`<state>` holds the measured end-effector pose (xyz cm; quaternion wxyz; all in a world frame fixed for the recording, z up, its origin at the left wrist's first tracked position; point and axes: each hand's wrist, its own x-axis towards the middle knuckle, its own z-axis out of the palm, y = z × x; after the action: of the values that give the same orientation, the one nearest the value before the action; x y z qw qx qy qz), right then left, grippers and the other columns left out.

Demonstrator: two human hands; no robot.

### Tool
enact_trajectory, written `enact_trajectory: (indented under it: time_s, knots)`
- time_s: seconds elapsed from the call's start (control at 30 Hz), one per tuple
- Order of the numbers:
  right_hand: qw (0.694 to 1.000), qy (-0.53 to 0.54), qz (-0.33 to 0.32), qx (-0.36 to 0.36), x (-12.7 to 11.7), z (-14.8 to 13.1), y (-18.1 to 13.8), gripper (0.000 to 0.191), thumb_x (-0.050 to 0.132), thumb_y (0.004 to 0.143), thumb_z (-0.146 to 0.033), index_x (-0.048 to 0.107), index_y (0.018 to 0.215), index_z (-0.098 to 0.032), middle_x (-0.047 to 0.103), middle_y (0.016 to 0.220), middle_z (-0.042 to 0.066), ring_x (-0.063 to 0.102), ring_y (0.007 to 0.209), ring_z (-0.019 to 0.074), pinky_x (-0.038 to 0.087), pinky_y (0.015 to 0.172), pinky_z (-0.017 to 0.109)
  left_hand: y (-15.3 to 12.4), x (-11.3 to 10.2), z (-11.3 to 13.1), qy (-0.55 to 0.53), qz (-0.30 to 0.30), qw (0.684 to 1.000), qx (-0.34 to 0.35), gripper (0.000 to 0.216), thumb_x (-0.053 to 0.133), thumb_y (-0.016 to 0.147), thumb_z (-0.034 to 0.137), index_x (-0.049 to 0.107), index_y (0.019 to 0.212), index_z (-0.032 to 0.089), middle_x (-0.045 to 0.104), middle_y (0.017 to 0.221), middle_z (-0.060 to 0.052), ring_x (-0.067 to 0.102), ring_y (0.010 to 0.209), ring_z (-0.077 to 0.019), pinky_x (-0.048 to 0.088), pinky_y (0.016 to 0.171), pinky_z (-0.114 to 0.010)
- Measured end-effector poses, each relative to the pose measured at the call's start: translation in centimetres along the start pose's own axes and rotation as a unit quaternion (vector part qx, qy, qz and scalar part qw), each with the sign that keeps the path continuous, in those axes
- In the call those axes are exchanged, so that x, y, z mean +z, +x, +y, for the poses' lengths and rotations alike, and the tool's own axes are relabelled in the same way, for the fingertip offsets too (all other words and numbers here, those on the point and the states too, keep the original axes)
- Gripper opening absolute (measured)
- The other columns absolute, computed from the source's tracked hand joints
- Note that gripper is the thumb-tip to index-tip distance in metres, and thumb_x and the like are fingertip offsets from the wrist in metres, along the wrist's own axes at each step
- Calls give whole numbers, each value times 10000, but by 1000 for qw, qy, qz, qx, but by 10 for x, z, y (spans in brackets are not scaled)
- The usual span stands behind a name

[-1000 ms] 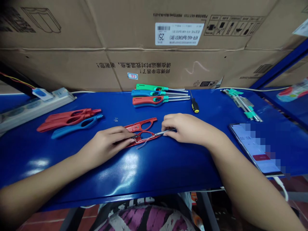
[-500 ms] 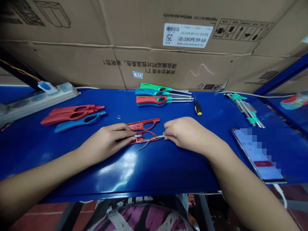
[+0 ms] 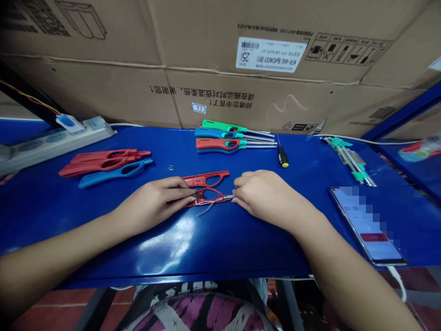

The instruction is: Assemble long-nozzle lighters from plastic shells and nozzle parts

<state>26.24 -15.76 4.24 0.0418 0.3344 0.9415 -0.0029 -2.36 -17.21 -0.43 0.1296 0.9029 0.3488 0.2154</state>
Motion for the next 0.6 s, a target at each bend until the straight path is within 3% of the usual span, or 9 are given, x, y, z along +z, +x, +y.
enact_trajectory:
  time_s: [0.1, 0.2, 0.37, 0.47, 0.6]
  knots:
    - [996, 83, 38, 7, 3, 2, 4, 328, 586, 974, -476, 764, 931, -204, 742, 898, 68, 655, 862, 225, 424, 762, 339, 0, 0, 0, -5, 1, 1000, 3, 239, 543, 1022, 263, 750, 1099, 173, 697, 1014, -73, 695, 878, -178, 576, 797, -303]
    - [977, 202, 52, 39, 10, 6, 11, 257, 628, 958, -421, 748, 896, -202, 736, 923, 50, 640, 860, 195, 427, 768, 310, 0, 1, -1, -13, 5, 1000, 7, 235, 547, 1020, 260, 746, 1103, 165, 697, 1009, -73, 694, 880, -182, 576, 793, -309]
    - [899, 406, 0, 162, 23, 8, 24, 225, 745, 832, -395, 726, 837, -171, 661, 751, 6, 523, 651, 124, 376, 593, 253, 1, 2, 0, -20, 8, 1000, 8, 222, 559, 1013, 250, 747, 1097, 168, 699, 999, -72, 694, 878, -184, 576, 800, -313]
    - [872, 444, -14, 208, 25, 5, 28, 243, 772, 779, -389, 717, 838, -160, 611, 707, -10, 480, 616, 110, 357, 556, 245, 1, 2, 1, -12, 5, 1000, 7, 235, 543, 1019, 253, 750, 1091, 169, 695, 997, -76, 692, 880, -187, 577, 794, -314]
    - [869, 444, -30, 217, 24, 3, 29, 229, 742, 801, -380, 710, 845, -158, 574, 668, -19, 463, 590, 106, 344, 534, 247, 0, 2, 2, 6, 6, 1000, 4, 263, 517, 1030, 249, 742, 1119, 148, 693, 1005, -91, 692, 909, -203, 579, 797, -328]
